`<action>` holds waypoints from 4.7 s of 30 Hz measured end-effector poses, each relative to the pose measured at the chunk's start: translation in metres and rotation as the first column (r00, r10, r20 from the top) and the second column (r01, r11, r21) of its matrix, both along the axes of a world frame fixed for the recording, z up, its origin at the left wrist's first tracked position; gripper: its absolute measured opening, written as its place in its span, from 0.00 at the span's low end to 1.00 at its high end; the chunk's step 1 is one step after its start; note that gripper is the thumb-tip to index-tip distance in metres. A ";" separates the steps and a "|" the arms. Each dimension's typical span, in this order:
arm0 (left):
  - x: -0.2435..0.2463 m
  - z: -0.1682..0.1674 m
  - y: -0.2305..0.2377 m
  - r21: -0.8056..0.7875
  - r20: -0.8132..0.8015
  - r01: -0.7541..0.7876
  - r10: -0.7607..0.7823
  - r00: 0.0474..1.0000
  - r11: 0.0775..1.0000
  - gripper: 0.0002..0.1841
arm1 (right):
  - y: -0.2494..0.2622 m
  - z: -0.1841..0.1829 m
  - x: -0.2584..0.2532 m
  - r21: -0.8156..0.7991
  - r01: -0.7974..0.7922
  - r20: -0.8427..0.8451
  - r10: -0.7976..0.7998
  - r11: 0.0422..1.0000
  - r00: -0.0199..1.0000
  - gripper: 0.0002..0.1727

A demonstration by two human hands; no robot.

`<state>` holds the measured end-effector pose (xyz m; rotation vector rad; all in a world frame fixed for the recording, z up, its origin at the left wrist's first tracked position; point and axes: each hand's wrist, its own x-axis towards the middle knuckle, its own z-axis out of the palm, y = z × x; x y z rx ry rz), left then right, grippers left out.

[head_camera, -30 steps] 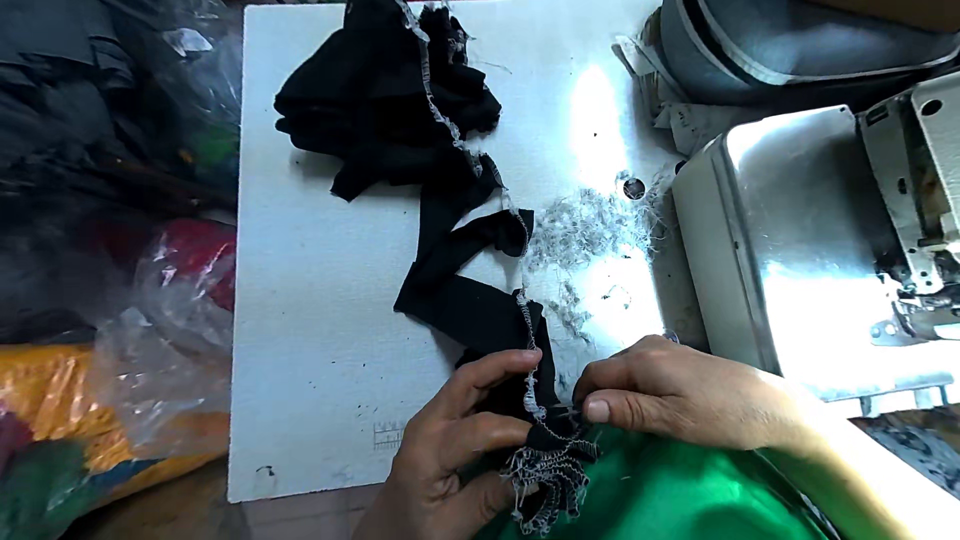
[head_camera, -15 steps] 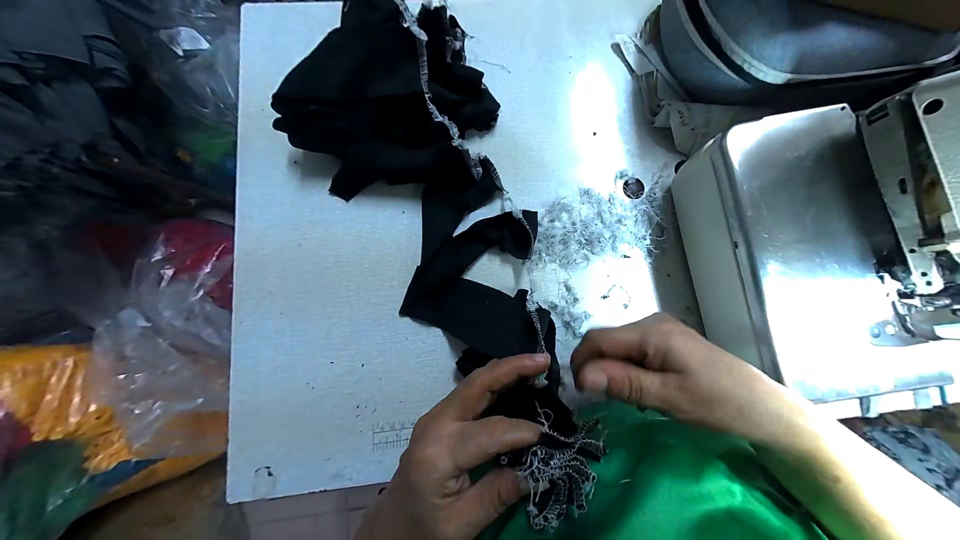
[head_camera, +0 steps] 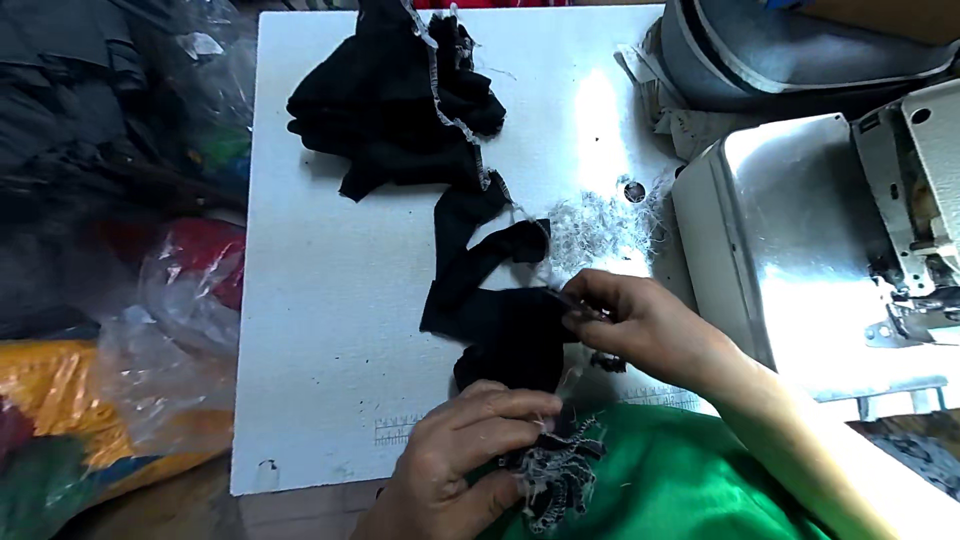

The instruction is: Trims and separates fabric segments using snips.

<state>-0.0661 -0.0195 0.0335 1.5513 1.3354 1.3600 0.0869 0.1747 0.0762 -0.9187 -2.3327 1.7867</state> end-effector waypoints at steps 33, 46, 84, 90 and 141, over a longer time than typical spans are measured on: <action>-0.007 0.008 0.022 -0.125 0.107 -0.233 0.247 0.963 0.964 0.11 | 0.002 0.011 0.027 0.100 -0.225 -0.156 0.238 0.969 0.959 0.11; -0.003 0.005 0.023 -0.178 0.320 -0.268 0.313 0.894 0.947 0.14 | -0.007 0.016 0.057 -0.235 0.100 -0.161 -0.140 0.967 0.977 0.31; -0.003 -0.002 0.008 -0.042 0.137 0.034 -0.028 0.990 0.999 0.11 | 0.000 0.004 0.042 -0.048 -0.448 -0.107 0.441 0.893 0.891 0.29; -0.003 -0.001 0.009 -0.027 0.105 0.073 -0.070 0.992 0.997 0.11 | 0.006 0.003 0.039 -0.187 -0.497 -0.093 0.489 0.847 0.867 0.29; -0.019 0.019 0.003 0.002 0.210 -0.011 0.011 0.978 1.000 0.12 | 0.014 0.005 0.006 -0.080 -0.088 -0.021 0.086 0.993 0.996 0.09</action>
